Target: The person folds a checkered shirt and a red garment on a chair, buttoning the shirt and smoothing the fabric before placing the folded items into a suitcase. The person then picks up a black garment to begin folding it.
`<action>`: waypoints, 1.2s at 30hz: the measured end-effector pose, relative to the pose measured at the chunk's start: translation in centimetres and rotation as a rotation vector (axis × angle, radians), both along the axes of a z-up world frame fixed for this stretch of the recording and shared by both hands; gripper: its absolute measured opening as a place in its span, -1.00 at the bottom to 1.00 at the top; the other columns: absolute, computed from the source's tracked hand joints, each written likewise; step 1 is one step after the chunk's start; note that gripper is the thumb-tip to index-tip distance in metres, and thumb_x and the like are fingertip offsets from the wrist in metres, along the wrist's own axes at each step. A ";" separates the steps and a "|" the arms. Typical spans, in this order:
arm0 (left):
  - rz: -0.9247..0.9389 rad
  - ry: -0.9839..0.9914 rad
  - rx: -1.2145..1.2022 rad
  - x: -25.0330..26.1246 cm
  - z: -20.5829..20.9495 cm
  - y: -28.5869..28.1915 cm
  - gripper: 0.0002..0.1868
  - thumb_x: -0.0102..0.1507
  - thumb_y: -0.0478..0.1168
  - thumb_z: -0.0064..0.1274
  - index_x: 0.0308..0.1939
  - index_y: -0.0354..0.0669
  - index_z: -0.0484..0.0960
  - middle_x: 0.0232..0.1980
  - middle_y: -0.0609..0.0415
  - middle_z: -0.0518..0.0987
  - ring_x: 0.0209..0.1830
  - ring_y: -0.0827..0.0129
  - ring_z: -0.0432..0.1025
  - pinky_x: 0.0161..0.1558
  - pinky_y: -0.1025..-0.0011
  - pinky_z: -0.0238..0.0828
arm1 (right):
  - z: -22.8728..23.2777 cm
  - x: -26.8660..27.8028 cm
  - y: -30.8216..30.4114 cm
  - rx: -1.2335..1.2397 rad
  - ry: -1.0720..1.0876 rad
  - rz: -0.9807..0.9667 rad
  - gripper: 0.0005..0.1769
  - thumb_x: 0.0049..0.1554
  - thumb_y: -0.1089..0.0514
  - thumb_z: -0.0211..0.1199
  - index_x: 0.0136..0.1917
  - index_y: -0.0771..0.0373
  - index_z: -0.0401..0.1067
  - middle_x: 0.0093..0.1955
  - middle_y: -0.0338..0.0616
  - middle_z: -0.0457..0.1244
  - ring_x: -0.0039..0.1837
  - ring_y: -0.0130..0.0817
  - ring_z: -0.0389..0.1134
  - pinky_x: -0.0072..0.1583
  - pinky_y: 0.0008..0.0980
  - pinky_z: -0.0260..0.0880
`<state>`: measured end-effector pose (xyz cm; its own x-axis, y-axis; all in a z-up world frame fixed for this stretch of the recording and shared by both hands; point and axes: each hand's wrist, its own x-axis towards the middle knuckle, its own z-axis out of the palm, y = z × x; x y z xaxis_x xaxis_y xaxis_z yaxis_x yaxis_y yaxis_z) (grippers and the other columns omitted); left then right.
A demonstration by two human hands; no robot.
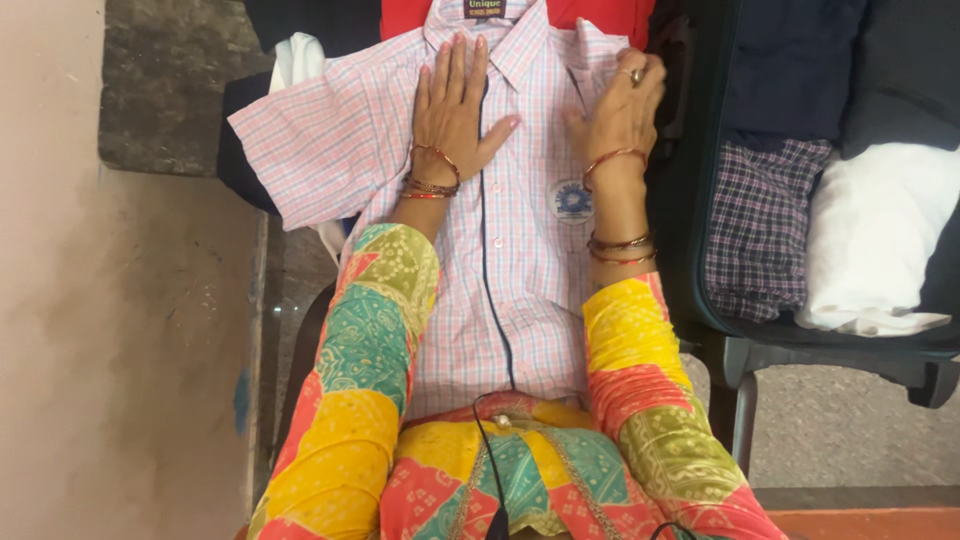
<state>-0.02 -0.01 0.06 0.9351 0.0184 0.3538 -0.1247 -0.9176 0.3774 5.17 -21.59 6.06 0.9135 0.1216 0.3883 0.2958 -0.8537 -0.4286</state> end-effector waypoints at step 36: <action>0.001 -0.268 -1.024 0.4 -4.2 -2.0 -0.36 0.31 -0.41 0.15 0.39 -0.15 0.18 -0.13 -0.02 0.70 -0.17 0.38 0.65 -0.12 0.52 0.60 | -4.2 3.9 -0.8 0.208 -0.008 0.123 -0.32 0.21 0.29 0.37 0.48 0.35 0.09 0.41 0.25 0.17 0.46 0.17 0.23 0.47 -0.08 0.26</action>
